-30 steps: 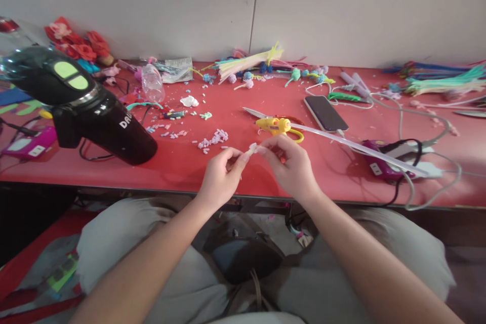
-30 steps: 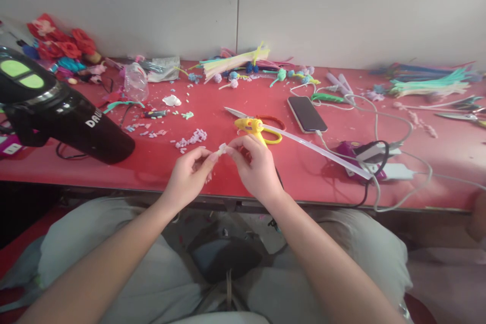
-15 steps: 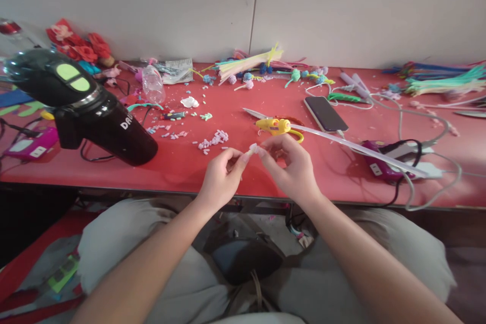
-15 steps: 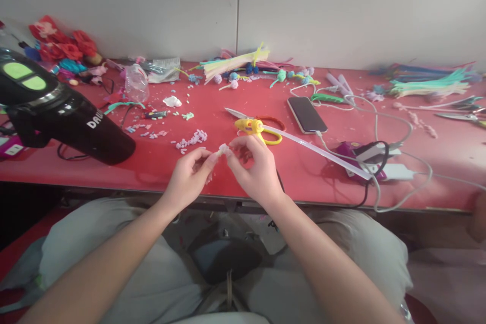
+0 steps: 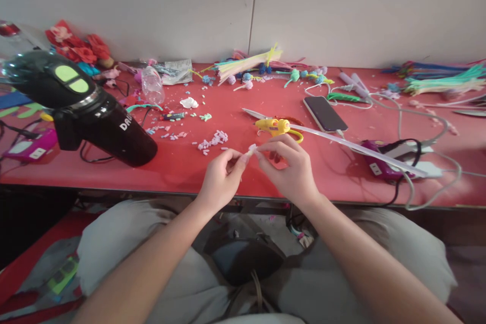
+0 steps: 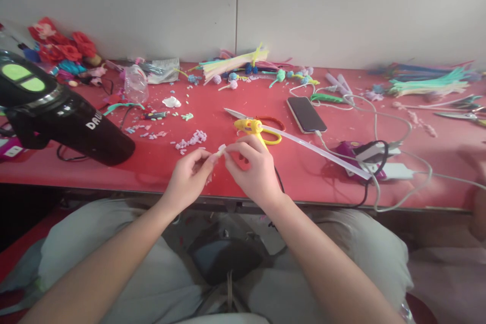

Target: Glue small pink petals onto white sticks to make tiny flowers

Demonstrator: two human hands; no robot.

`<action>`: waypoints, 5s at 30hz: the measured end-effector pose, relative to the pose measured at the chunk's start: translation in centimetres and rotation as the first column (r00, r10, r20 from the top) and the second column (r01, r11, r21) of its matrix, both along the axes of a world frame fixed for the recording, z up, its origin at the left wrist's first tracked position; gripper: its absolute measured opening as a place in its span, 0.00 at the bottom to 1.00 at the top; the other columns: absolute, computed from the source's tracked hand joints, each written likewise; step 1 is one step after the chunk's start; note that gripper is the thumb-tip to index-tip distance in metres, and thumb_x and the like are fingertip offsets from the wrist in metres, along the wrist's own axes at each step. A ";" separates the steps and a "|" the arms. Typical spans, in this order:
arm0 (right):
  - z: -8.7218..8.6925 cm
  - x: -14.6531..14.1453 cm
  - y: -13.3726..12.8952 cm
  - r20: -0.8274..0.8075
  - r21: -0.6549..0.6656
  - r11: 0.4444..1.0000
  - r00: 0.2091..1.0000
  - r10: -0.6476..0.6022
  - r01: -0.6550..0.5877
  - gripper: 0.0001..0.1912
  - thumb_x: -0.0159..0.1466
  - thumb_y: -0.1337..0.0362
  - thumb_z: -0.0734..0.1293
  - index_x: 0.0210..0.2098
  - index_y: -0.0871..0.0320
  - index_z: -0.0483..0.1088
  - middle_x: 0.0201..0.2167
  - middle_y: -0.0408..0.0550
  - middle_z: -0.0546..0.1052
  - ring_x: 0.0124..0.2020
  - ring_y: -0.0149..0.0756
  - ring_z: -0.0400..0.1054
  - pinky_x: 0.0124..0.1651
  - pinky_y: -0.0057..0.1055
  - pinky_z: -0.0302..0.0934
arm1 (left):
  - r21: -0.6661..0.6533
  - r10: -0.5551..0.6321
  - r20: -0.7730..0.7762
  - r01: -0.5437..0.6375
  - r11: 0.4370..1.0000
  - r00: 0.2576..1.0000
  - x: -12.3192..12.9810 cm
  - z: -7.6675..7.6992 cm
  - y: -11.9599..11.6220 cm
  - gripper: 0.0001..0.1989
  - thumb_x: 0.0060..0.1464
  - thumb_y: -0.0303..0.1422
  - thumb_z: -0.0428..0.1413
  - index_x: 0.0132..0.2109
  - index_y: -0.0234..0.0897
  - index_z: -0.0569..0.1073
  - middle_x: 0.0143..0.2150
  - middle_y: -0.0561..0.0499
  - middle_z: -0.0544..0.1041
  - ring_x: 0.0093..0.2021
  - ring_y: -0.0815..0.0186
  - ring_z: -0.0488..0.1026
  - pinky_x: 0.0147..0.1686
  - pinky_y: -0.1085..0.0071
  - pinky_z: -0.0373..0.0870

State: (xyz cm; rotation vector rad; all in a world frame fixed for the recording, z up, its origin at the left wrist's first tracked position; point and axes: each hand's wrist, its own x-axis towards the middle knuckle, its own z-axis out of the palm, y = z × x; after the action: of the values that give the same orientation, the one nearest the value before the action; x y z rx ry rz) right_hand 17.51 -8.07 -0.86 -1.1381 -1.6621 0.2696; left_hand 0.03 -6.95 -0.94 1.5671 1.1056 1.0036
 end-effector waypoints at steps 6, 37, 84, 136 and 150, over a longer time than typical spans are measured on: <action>-0.1 0.0 0.1 0.003 -0.013 1.000 1.000 -0.011 0.011 0.05 0.66 0.67 0.68 0.37 0.53 0.77 0.34 0.47 0.75 0.31 0.35 0.68 0.33 0.35 0.65 | -0.005 -0.008 -0.003 0.008 1.000 1.000 0.0 0.0 0.0 0.19 0.66 0.50 0.56 0.36 0.38 0.70 0.22 0.56 0.67 0.23 0.69 0.66 0.24 0.72 0.62; 1.2 0.2 -1.1 -0.400 -0.226 0.963 0.915 0.044 -0.146 0.05 0.65 0.60 0.72 0.35 0.54 0.78 0.32 0.46 0.82 0.34 0.37 0.77 0.42 0.37 0.74 | -0.035 -0.064 0.216 0.073 0.997 0.974 -0.3 0.7 0.5 0.18 0.59 0.49 0.64 0.43 0.38 0.79 0.28 0.53 0.75 0.24 0.71 0.69 0.27 0.73 0.68; 1.3 0.0 -1.5 -0.237 -0.234 0.970 0.971 0.015 -0.072 0.11 0.68 0.58 0.70 0.31 0.56 0.76 0.27 0.44 0.78 0.28 0.32 0.70 0.36 0.33 0.67 | -0.195 -0.071 0.366 0.151 0.969 0.928 0.0 -0.1 0.5 0.16 0.61 0.45 0.64 0.40 0.35 0.77 0.30 0.53 0.75 0.29 0.71 0.71 0.31 0.73 0.69; -2.1 1.8 2.4 -0.378 -0.508 0.809 0.921 0.100 -0.296 0.13 0.57 0.53 0.72 0.27 0.56 0.72 0.21 0.43 0.75 0.23 0.32 0.67 0.30 0.32 0.65 | 0.447 0.260 -0.538 0.010 0.894 0.802 -5.2 0.2 4.8 0.08 0.67 0.31 0.54 0.39 0.38 0.77 0.34 0.45 0.81 0.33 0.59 0.76 0.35 0.68 0.65; -2.6 1.7 2.4 -0.280 -0.497 0.823 0.948 0.149 -0.276 0.12 0.59 0.54 0.71 0.26 0.55 0.71 0.19 0.42 0.74 0.23 0.34 0.67 0.28 0.33 0.65 | 0.471 0.237 -0.539 0.056 0.880 0.809 -4.8 0.2 4.4 0.08 0.68 0.31 0.54 0.40 0.38 0.77 0.38 0.43 0.83 0.36 0.58 0.78 0.35 0.67 0.65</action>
State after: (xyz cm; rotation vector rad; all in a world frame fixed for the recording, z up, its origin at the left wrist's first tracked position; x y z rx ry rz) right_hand 19.18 -5.62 -3.46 -1.2584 -1.5440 1.0272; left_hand -4.81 -2.52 -0.78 2.3470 1.4366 0.9132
